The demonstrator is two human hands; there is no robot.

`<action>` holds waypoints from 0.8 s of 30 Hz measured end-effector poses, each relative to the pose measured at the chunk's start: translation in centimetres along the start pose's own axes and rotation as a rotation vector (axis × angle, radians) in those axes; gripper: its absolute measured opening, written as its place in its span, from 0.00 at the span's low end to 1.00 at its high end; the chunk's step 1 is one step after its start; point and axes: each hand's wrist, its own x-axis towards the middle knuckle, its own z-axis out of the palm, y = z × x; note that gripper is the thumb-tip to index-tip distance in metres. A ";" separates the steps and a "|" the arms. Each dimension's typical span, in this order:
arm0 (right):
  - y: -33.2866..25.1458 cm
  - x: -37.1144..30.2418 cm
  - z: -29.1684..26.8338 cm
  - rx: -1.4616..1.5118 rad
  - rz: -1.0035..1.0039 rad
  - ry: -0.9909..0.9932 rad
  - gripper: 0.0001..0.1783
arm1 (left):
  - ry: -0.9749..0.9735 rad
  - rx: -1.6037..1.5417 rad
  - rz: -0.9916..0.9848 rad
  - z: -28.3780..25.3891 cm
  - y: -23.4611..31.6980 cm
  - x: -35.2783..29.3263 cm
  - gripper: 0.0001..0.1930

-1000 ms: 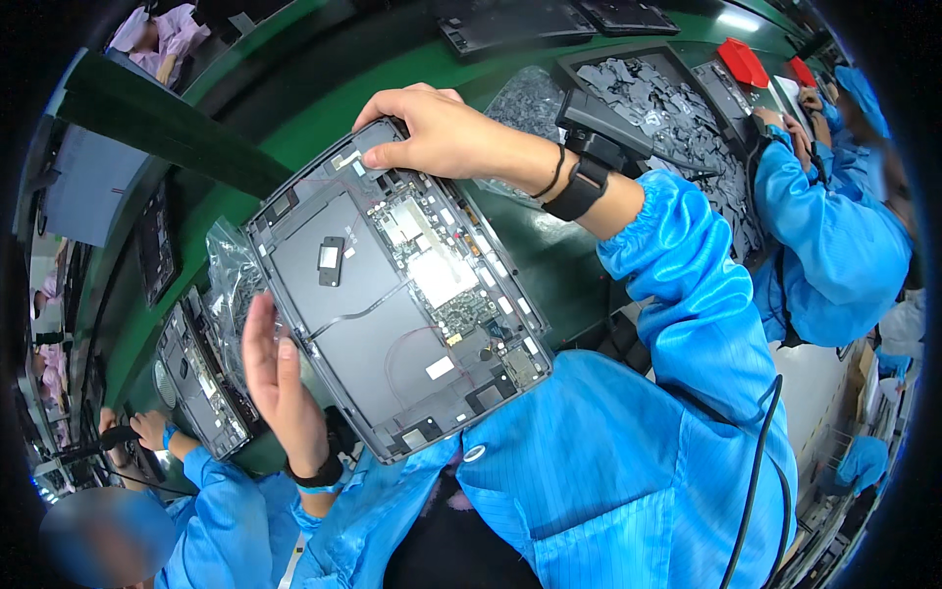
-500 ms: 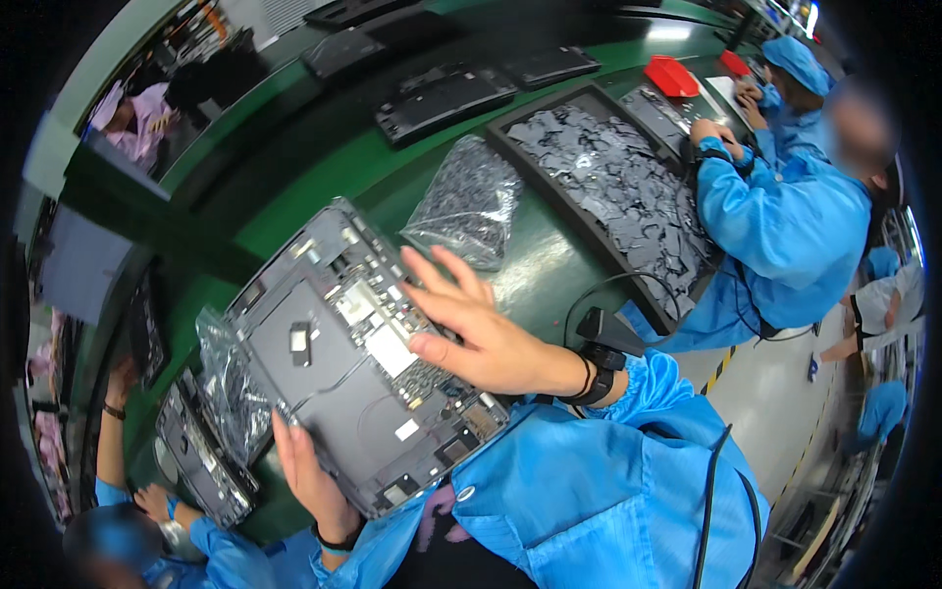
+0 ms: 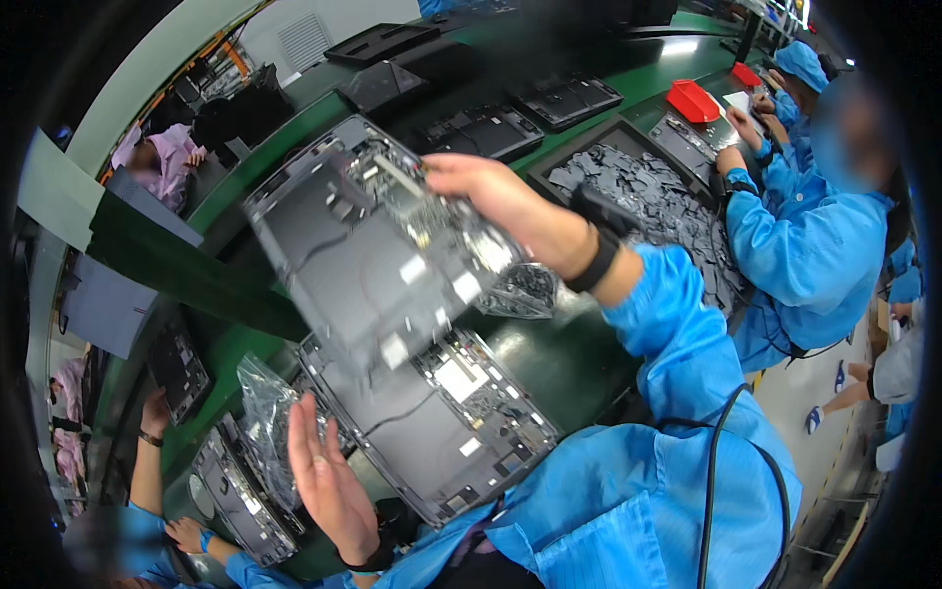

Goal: Assembling internal components and cables of electronic tablets on a factory production line.

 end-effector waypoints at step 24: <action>-1.1 18.6 -21.2 -1.576 -0.152 0.599 0.19 | 0.210 0.116 -0.118 -1.3 -4.8 0.4 0.29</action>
